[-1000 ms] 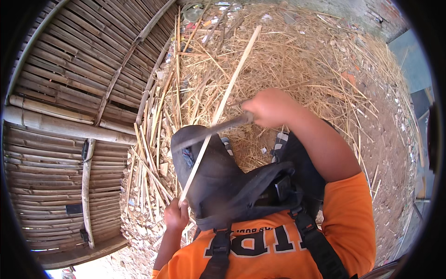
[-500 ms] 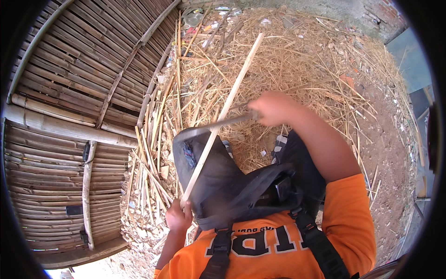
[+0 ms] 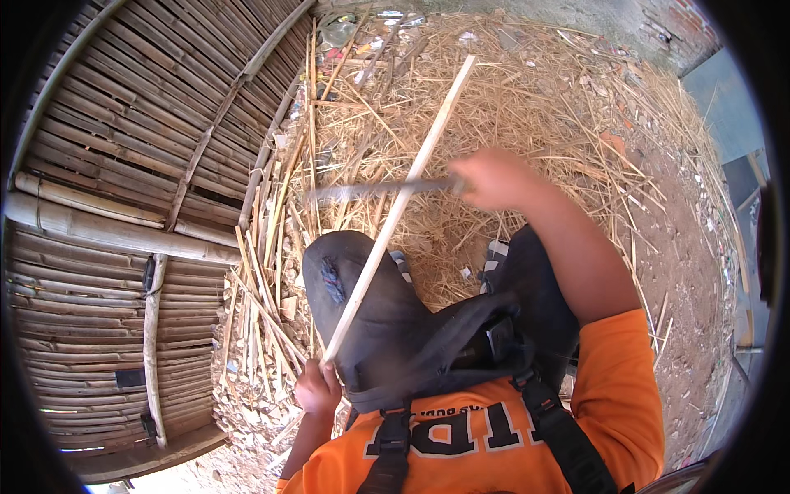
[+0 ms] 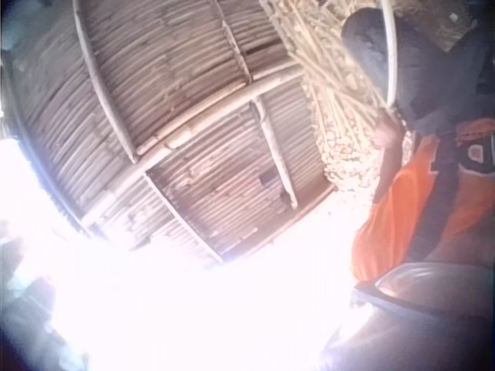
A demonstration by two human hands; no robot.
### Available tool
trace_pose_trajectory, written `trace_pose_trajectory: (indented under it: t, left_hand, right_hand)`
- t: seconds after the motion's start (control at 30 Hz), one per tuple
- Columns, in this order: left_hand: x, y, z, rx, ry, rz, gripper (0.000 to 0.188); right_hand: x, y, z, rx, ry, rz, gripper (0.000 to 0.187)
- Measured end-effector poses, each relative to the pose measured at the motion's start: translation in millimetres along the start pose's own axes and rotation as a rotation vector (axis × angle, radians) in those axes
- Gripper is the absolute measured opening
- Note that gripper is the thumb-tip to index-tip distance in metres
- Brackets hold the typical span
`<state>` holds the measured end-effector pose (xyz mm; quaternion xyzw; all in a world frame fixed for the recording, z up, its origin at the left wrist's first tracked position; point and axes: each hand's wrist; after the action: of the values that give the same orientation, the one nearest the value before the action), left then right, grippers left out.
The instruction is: The person scrapes a thin bamboo strip with a blade while sitting on the ground outdoors. The person holds the bamboo strip with one hand and repeatedly runs the blade along its length with the other hand.
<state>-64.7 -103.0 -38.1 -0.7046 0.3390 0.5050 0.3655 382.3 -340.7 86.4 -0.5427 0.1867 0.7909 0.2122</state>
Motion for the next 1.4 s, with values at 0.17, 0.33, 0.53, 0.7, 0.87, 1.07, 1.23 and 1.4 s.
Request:
trace_pose_trajectory:
  t: [0.17,0.33,0.53,0.7,0.87,1.07,1.23,1.4]
  left_hand:
    - [4.5,2.8,1.7,-0.019,0.043,-0.015,0.032]
    - [8.4,-1.4,-0.5,-0.023,0.025,-0.041,0.035]
    - [-5.8,-5.3,-7.9,-0.01,0.008,0.045,0.038]
    - [-16.0,-6.2,0.2,-0.049,0.082,0.107,0.037]
    - [-11.2,-12.7,-3.0,-0.036,0.16,0.061,0.033]
    - [-22.5,-13.2,4.9,-0.368,0.821,0.376,0.034]
    - [-23.4,-22.7,-8.2,-0.147,0.448,0.345,0.039]
    - [-23.8,-10.0,-4.6,-0.107,0.466,0.323,0.04]
  right_hand:
    - [-0.9,0.0,4.4,-0.037,0.003,0.104,0.016]
    - [-11.6,-11.4,-59.5,0.343,-0.23,-0.159,0.02]
    - [2.4,5.1,7.9,-0.059,0.167,-0.016,0.017]
    - [17.2,-11.3,-14.9,-0.039,0.085,-0.04,0.017]
    - [2.3,-18.0,-45.9,0.237,-0.121,-0.144,0.018]
    - [5.9,1.2,2.4,-0.047,0.048,0.04,0.02]
    - [15.3,-22.3,-63.7,0.232,-0.12,0.062,0.018]
    - [22.6,-20.3,-26.6,0.111,-0.148,-0.086,0.025]
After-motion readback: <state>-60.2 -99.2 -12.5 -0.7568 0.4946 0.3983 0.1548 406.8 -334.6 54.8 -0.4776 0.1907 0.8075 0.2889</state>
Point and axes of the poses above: each hand's wrist, its own y-axis away from the middle knuckle, its own x-axis out of the palm, z = x × y, and after that the axes turned 2 degrees about x, right-handed
